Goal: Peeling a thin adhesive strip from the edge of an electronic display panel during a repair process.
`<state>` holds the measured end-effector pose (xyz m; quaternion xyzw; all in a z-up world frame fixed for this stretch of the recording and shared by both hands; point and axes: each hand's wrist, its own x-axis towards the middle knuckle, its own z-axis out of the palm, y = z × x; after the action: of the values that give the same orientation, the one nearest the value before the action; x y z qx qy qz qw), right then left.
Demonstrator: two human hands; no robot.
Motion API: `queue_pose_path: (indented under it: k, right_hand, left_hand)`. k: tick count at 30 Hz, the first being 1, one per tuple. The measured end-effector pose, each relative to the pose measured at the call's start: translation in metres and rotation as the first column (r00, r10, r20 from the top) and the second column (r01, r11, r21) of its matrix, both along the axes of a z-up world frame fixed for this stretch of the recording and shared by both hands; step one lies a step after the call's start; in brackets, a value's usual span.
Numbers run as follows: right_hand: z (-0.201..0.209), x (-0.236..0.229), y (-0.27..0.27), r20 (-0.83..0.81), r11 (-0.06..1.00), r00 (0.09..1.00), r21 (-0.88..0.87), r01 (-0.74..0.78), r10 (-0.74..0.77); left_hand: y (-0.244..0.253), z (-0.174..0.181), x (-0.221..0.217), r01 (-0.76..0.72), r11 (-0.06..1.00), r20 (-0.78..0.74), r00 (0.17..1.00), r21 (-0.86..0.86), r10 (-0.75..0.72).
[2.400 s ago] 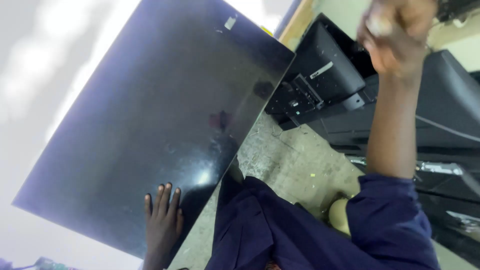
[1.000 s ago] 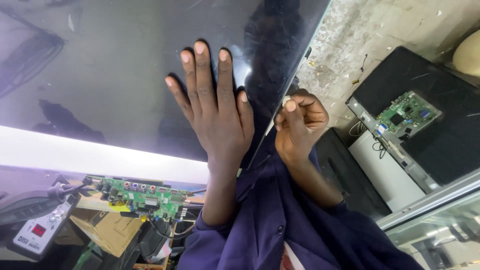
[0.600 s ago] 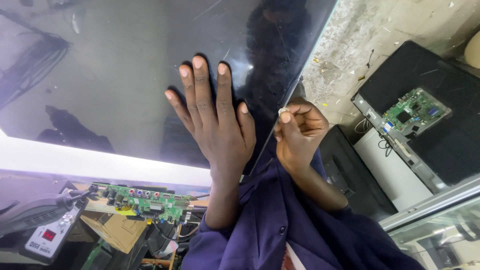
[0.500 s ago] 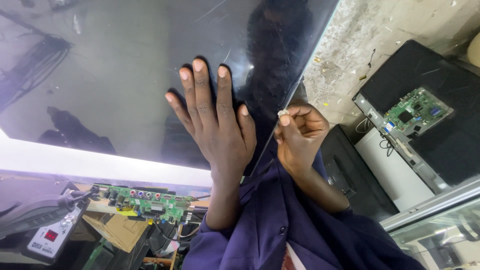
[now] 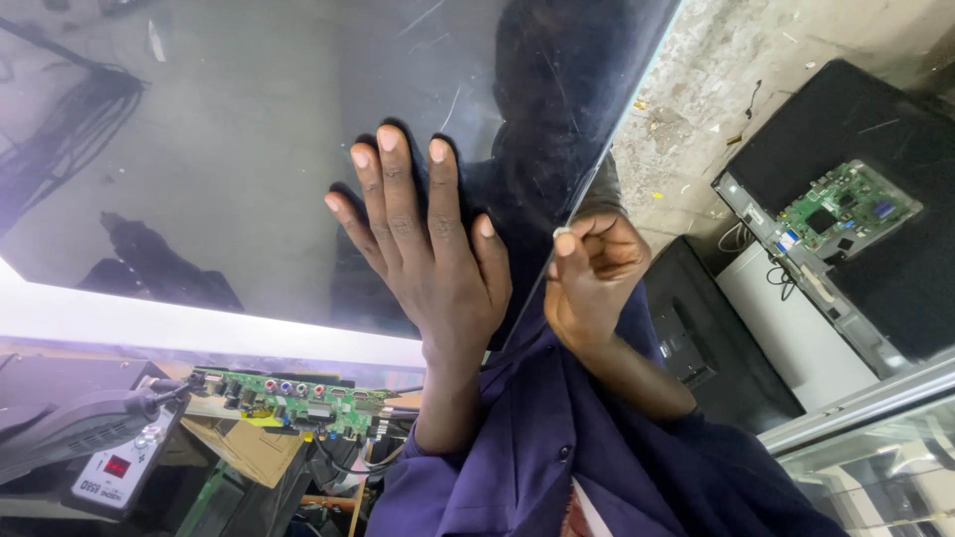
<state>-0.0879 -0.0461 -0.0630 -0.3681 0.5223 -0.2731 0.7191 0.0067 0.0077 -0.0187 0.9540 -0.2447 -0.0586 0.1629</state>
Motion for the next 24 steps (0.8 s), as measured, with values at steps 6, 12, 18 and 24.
queue_pose_path:
  k: [6,12,18,24]
  right_hand:
    - [0.001,0.01,-0.007,-0.048,1.0,0.998,-0.01,0.026,-0.026]
    - [0.006,0.009,-0.006,0.027,0.994,0.996,-0.059,-0.088,0.09]
    - [0.002,0.005,-0.002,-0.079,0.998,0.995,0.0,0.057,-0.056]
    - [0.009,-0.001,-0.001,0.09,0.989,0.988,-0.085,-0.12,0.127]
  left_hand:
    - [-0.001,0.002,-0.001,0.012,1.0,-0.012,1.0,0.018,-0.012]
    - [-0.001,0.0,0.0,0.004,1.0,-0.006,1.0,0.005,-0.004]
    - [-0.004,-0.001,0.002,0.001,1.0,0.021,1.0,-0.01,-0.001]
    - [-0.003,-0.002,0.0,-0.011,1.0,0.014,1.0,-0.003,0.011]
